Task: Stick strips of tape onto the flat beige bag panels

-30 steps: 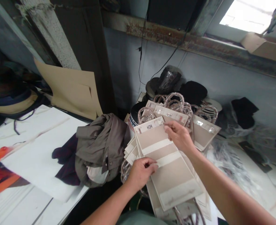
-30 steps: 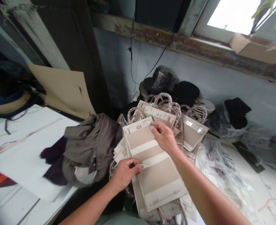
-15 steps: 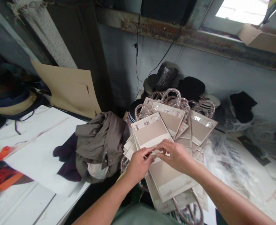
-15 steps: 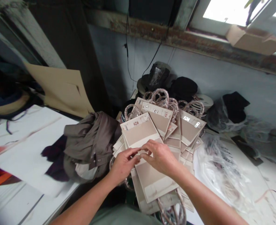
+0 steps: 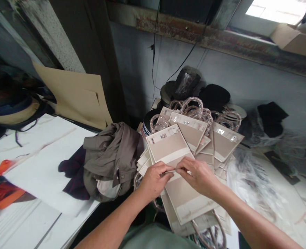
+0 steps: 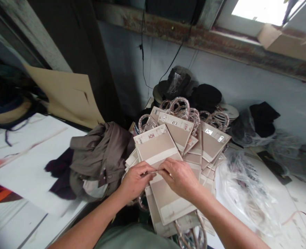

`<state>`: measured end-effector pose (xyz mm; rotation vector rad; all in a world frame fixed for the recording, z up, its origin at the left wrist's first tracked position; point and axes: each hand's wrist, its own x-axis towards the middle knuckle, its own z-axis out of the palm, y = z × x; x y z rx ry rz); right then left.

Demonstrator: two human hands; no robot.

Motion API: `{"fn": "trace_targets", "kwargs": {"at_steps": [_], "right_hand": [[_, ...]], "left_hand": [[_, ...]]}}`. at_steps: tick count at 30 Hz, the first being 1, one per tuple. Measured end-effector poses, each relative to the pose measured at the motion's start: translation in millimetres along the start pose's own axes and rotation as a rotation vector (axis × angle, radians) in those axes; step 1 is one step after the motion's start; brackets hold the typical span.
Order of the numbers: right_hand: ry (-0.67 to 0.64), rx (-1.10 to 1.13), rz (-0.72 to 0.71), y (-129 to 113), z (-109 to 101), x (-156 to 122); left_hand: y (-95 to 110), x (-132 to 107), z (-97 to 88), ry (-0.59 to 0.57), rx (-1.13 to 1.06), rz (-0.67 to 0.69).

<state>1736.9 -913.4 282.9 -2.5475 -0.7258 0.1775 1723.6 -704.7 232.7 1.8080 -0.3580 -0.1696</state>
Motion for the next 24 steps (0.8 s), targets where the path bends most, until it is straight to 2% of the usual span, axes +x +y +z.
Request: {"fn": "trace_targets", "kwargs": {"at_steps": [4,7,9,12,14,16,19,22,24], "right_hand": [[0.065,-0.112,-0.113,-2,2,-6],[0.194,-0.137,-0.164,-6,5,-11],[0.291,-0.072,-0.159,-10,8,-14],[0.426,0.118,-0.046,-18,14,-20],[0.543,0.229,0.071,-24,18,-24],[0.610,0.292,0.114,-30,19,-27],[0.539,0.393,0.172,-39,17,-28],[0.419,0.581,0.395,-45,16,-27],[0.366,0.703,0.488,-48,19,-27]], "left_hand": [[-2,-2,2.4,0.140,0.068,0.073],[-1,-5,1.3,0.252,0.155,0.177],[1,-8,-1.2,0.273,0.209,0.276],[3,-12,-5.1,0.281,0.304,0.403],[4,-14,-6.6,0.290,0.355,0.445],[4,-15,-7.0,0.297,0.386,0.470],[6,-15,-5.6,0.299,0.398,0.486],[9,-15,-3.2,0.332,0.397,0.489],[12,-15,-1.7,0.357,0.424,0.498]]}}
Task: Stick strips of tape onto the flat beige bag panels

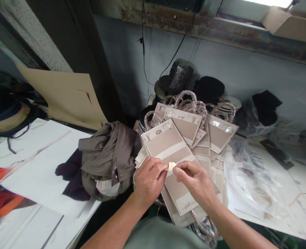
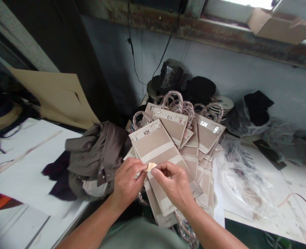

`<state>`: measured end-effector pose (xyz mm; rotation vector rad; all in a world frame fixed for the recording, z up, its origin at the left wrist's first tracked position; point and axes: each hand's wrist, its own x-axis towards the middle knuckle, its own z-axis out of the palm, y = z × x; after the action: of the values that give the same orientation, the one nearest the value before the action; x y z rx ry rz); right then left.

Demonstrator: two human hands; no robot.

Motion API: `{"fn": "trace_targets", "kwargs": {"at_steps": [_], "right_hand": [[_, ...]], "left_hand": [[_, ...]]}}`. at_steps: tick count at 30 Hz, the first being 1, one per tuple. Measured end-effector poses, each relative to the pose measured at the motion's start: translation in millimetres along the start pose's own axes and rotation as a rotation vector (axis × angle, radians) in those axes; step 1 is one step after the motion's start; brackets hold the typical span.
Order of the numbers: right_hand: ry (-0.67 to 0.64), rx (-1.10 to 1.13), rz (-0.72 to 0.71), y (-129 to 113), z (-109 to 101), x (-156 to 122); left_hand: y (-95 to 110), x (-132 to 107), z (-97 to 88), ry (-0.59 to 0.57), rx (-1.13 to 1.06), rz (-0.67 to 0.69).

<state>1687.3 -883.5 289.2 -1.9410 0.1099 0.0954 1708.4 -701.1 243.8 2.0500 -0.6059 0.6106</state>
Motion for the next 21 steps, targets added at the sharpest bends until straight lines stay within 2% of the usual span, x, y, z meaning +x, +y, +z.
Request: {"fn": "trace_targets", "kwargs": {"at_steps": [3,8,12,14,17,19,21], "right_hand": [[-0.018,0.119,0.083,5,7,-3],[-0.005,0.251,0.137,15,16,-7],[0.017,0.296,0.159,14,16,-7],[0.023,0.316,0.163,13,16,-7],[-0.014,0.327,0.151,15,16,-8],[-0.058,0.312,0.135,15,17,-11],[-0.086,0.287,0.116,13,18,-14]], "left_hand": [[3,0,1.0,-0.006,0.066,0.007],[4,-5,4.1,-0.015,0.123,-0.010],[10,-7,1.7,-0.097,-0.054,-0.105],[16,-7,-2.2,-0.182,-0.258,-0.260],[22,-5,-6.6,-0.306,-0.644,-0.652],[25,-4,-6.3,-0.305,-0.850,-0.891],[27,-4,-4.5,-0.250,-0.951,-1.020]]}}
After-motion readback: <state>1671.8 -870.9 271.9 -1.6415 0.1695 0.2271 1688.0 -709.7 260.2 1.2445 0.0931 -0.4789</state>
